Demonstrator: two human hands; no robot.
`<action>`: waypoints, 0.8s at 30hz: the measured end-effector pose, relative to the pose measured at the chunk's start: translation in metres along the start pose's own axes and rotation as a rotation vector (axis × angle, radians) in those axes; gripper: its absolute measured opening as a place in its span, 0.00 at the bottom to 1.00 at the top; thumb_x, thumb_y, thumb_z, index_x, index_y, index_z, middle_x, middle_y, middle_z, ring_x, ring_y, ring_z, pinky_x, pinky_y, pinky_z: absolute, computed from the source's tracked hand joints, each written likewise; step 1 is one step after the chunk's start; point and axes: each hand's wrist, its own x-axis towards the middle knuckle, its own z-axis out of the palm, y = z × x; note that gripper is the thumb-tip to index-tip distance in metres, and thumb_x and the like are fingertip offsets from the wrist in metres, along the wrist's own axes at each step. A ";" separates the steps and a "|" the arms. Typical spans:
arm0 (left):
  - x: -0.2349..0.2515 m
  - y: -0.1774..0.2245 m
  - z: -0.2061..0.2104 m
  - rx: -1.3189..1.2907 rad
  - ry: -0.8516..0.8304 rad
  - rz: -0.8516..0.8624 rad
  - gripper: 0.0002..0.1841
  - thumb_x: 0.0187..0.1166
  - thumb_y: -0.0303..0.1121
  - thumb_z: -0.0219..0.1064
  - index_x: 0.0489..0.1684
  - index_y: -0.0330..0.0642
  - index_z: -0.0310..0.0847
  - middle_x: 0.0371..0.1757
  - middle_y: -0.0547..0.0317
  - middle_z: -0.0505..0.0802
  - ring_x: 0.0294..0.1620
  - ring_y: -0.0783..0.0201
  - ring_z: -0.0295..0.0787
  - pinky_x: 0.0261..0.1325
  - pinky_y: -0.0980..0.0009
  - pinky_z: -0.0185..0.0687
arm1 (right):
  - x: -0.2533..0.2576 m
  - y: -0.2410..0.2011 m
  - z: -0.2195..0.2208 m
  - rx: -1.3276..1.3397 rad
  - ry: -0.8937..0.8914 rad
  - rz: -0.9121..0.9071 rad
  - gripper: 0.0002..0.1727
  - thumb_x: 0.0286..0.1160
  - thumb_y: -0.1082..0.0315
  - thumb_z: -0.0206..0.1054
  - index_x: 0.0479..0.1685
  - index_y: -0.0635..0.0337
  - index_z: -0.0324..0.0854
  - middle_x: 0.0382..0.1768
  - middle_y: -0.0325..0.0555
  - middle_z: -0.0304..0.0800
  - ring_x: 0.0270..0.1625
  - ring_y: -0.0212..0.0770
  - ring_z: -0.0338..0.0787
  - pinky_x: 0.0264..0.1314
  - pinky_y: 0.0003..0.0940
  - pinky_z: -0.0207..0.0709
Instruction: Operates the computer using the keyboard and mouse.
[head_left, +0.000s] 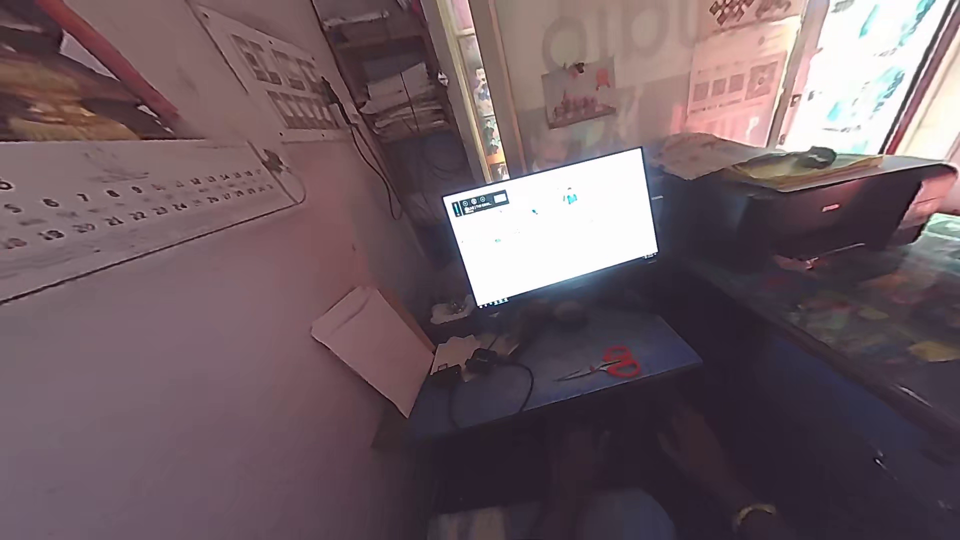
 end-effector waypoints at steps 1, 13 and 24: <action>0.000 -0.002 -0.002 -0.016 -0.011 0.008 0.32 0.88 0.62 0.49 0.76 0.51 0.81 0.75 0.48 0.86 0.79 0.48 0.79 0.83 0.45 0.69 | 0.002 0.000 0.001 -0.003 -0.008 -0.002 0.35 0.76 0.47 0.64 0.85 0.48 0.72 0.88 0.55 0.66 0.87 0.57 0.69 0.86 0.55 0.67; -0.011 -0.012 -0.014 -0.106 -0.185 0.013 0.45 0.72 0.72 0.63 0.86 0.55 0.71 0.90 0.56 0.70 0.88 0.50 0.67 0.88 0.46 0.62 | -0.002 -0.007 -0.006 -0.003 -0.133 0.061 0.30 0.83 0.48 0.58 0.79 0.53 0.78 0.88 0.60 0.65 0.87 0.58 0.69 0.85 0.56 0.68; -0.016 -0.013 -0.004 -0.109 -0.172 0.022 0.38 0.83 0.67 0.53 0.86 0.52 0.71 0.88 0.49 0.73 0.89 0.48 0.65 0.89 0.46 0.59 | -0.011 -0.002 -0.004 -0.003 -0.061 -0.082 0.29 0.76 0.50 0.65 0.74 0.52 0.83 0.80 0.59 0.76 0.83 0.62 0.73 0.83 0.58 0.69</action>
